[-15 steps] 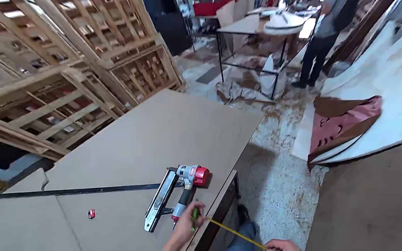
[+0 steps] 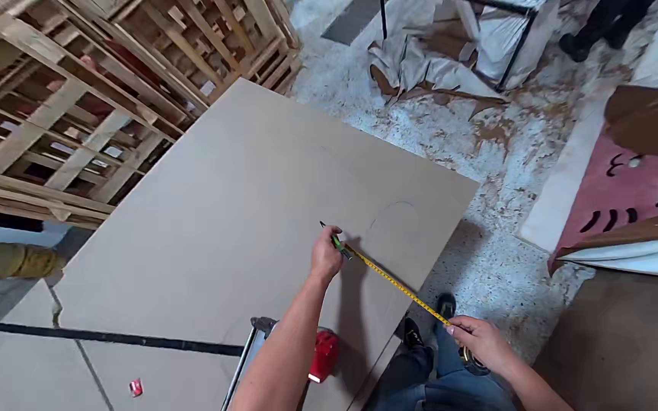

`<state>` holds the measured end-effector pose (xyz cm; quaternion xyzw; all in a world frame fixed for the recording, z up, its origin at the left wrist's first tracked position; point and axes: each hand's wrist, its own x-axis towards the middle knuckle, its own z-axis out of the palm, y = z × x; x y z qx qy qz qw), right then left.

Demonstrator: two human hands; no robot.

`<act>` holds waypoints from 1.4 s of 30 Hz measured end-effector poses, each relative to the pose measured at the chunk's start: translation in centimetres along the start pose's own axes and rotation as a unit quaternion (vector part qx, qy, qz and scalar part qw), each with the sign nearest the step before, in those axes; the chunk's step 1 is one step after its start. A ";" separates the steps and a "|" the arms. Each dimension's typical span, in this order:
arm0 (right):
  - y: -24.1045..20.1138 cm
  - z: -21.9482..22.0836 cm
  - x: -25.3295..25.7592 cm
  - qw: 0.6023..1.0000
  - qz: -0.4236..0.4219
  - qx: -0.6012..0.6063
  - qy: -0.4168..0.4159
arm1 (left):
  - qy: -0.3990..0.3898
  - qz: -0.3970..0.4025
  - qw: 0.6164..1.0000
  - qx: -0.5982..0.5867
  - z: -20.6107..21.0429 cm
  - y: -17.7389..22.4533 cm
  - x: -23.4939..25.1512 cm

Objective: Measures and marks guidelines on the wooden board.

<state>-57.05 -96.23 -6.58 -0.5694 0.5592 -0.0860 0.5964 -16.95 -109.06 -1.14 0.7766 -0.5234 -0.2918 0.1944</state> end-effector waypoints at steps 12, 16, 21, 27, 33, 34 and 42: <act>-2.5 -9.5 16.3 0.992 0.084 0.004 -0.092 | -0.017 -0.084 0.984 0.156 0.6 0.4 20.6; -2.2 -10.4 17.8 0.993 0.075 0.016 -0.092 | -0.010 -0.093 0.986 0.137 2.1 0.0 23.7; -2.2 -10.3 17.8 0.994 0.056 -0.010 -0.094 | -0.005 -0.075 0.990 0.123 2.3 -0.6 24.0; -2.5 -10.5 17.9 0.993 0.043 -0.034 -0.100 | 0.007 -0.076 0.987 0.138 2.0 -0.9 24.4; -2.1 -10.3 17.6 0.996 0.010 -0.030 -0.082 | 0.016 -0.083 0.986 0.142 1.5 -1.6 25.5; -2.0 -10.2 17.5 0.996 0.009 -0.029 -0.079 | 0.021 -0.082 0.986 0.142 1.6 -1.7 25.4; -2.0 -10.1 17.6 0.996 0.005 -0.040 -0.074 | 0.076 -0.124 0.985 0.094 2.0 -2.1 25.9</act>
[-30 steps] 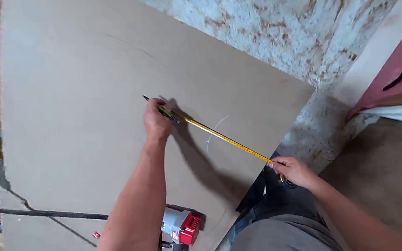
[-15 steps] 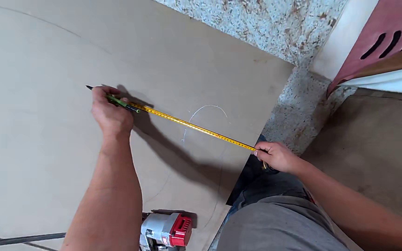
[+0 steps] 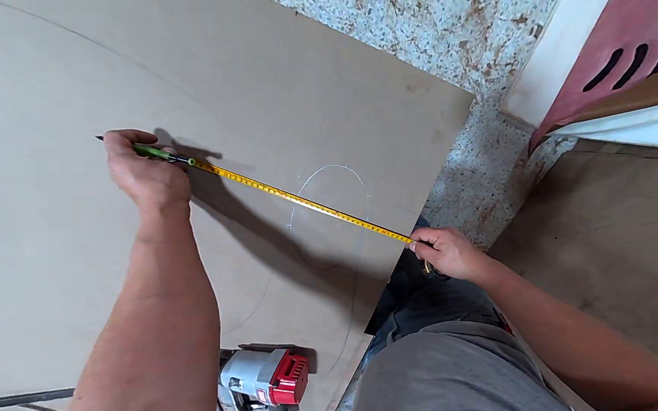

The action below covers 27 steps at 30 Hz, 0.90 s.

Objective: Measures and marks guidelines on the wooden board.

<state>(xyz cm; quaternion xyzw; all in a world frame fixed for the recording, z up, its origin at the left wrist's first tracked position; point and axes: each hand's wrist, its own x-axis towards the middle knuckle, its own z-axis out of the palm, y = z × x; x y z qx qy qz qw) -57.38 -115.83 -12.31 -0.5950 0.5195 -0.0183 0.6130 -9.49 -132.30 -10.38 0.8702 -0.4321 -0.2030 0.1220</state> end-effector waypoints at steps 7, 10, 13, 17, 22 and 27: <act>-0.4 0.2 -0.1 1.000 0.016 -0.006 0.009 | -0.002 -0.007 1.000 -0.025 0.0 0.4 -0.4; -1.1 0.0 0.0 0.999 0.028 -0.022 0.005 | 0.032 -0.007 0.991 -0.132 -1.1 0.1 -1.2; -0.7 0.3 0.2 0.999 0.048 -0.017 -0.003 | 0.105 -0.021 0.954 -0.281 -1.8 -1.8 -1.5; 0.1 1.5 0.1 0.999 0.041 0.001 -0.005 | 0.136 -0.098 0.899 -0.404 -2.1 -3.1 -1.9; 0.3 2.0 -0.1 0.999 0.034 0.011 0.006 | 0.138 -0.119 0.880 -0.439 -1.2 -3.4 -1.5; 0.1 2.1 -0.2 0.999 0.034 0.021 0.010 | 0.131 -0.120 0.905 -0.385 -0.8 -3.0 -1.3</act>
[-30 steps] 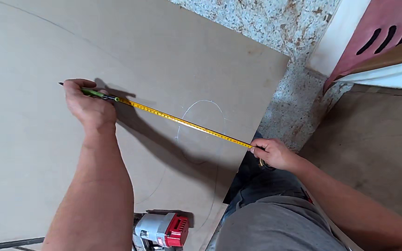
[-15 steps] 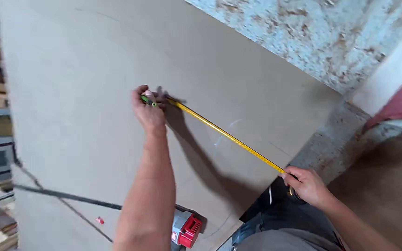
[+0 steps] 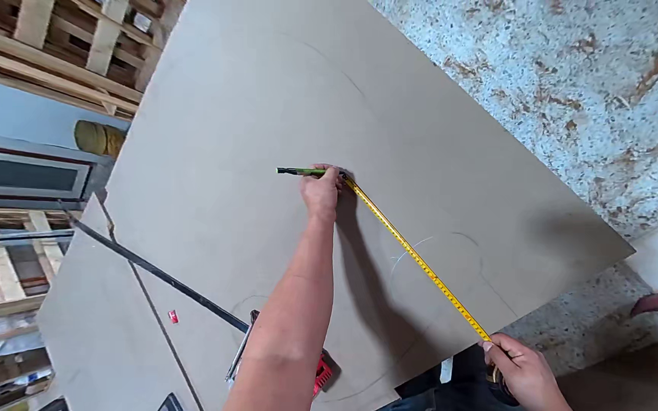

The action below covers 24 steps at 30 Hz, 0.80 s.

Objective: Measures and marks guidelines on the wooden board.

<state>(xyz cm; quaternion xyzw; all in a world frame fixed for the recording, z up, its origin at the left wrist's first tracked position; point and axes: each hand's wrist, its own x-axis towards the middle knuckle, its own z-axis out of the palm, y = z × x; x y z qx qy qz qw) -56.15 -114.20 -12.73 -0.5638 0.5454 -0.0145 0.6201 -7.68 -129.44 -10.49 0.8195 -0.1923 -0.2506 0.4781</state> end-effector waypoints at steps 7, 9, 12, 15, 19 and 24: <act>0.0 0.2 -0.2 1.000 0.001 0.001 0.006 | -0.019 -0.001 0.994 0.104 0.7 0.5 0.3; 0.0 0.1 -0.1 1.000 0.000 0.001 0.002 | -0.034 -0.012 0.986 0.166 1.2 0.9 0.7; -0.2 -0.2 0.0 1.000 0.005 0.015 -0.007 | -0.050 -0.032 0.973 0.225 2.5 1.7 1.5; -0.4 -1.2 0.4 0.999 0.019 0.033 -0.003 | -0.061 -0.030 0.965 0.253 3.8 2.7 2.1; -0.6 -2.6 0.9 0.999 0.022 0.027 -0.002 | -0.045 -0.014 0.978 0.203 3.6 3.3 2.0; -0.3 -2.6 1.0 1.000 0.007 0.010 0.000 | -0.071 0.014 0.986 0.147 3.4 2.4 2.0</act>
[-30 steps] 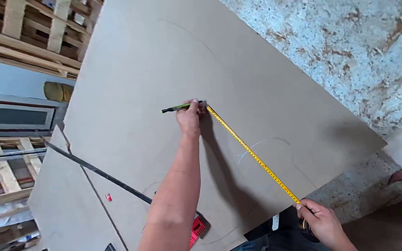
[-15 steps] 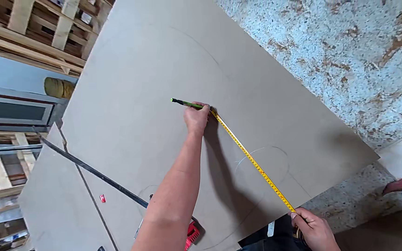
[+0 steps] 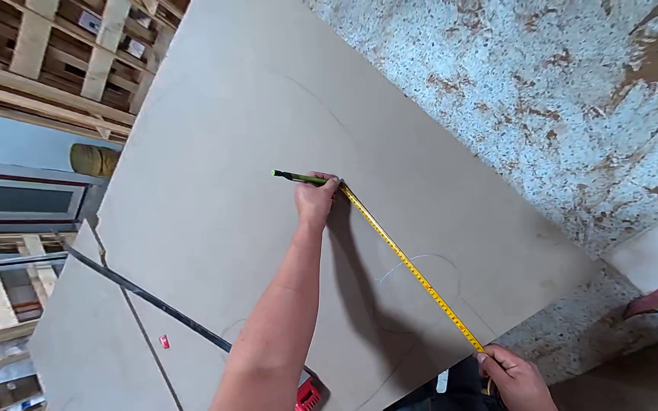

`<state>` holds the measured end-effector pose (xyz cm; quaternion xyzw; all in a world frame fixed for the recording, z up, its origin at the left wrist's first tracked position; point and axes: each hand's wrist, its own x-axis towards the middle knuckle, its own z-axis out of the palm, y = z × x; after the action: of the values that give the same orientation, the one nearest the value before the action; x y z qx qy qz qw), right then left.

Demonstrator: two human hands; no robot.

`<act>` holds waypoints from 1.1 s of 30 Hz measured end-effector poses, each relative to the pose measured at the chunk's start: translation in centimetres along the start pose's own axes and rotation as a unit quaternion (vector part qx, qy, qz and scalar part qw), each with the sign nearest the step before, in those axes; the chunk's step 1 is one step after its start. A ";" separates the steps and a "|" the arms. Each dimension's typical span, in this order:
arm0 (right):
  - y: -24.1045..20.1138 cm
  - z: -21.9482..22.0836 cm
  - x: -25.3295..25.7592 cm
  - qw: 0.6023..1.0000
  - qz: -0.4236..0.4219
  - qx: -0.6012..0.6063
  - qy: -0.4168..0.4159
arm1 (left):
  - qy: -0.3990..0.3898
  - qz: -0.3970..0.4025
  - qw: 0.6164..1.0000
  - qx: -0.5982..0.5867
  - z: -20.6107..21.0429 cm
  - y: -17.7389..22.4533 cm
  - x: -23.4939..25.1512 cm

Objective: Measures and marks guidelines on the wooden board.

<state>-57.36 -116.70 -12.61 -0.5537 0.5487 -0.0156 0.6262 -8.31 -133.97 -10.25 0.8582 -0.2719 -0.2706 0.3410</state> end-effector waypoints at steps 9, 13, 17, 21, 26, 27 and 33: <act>-0.6 -2.1 0.6 0.999 0.031 0.007 0.012 | -0.049 0.013 0.992 0.119 2.5 2.7 1.6; -0.7 -3.0 0.9 0.999 0.020 0.002 0.026 | -0.021 -0.006 0.995 0.095 3.3 4.0 2.1; -0.3 -2.9 1.0 0.999 0.017 0.006 0.029 | -0.022 0.010 0.998 0.066 3.6 3.3 2.4; -0.1 -2.8 1.0 0.999 0.018 0.007 0.029 | -0.050 0.008 0.994 0.095 3.7 3.8 2.6; -0.2 -2.2 0.7 0.999 0.015 0.011 0.029 | -0.065 0.002 0.989 0.133 3.2 4.2 2.7; -0.4 -1.9 0.5 1.000 0.015 0.010 0.021 | -0.068 -0.003 0.988 0.139 2.8 3.9 2.6; -0.3 2.3 -1.2 1.000 0.019 0.023 -0.005 | -0.060 -0.024 0.992 0.108 -1.5 -0.2 0.9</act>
<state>-56.07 -114.49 -12.06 -0.5286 0.5555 -0.0137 0.6417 -6.62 -133.77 -9.74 0.8785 -0.2989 -0.2984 0.2231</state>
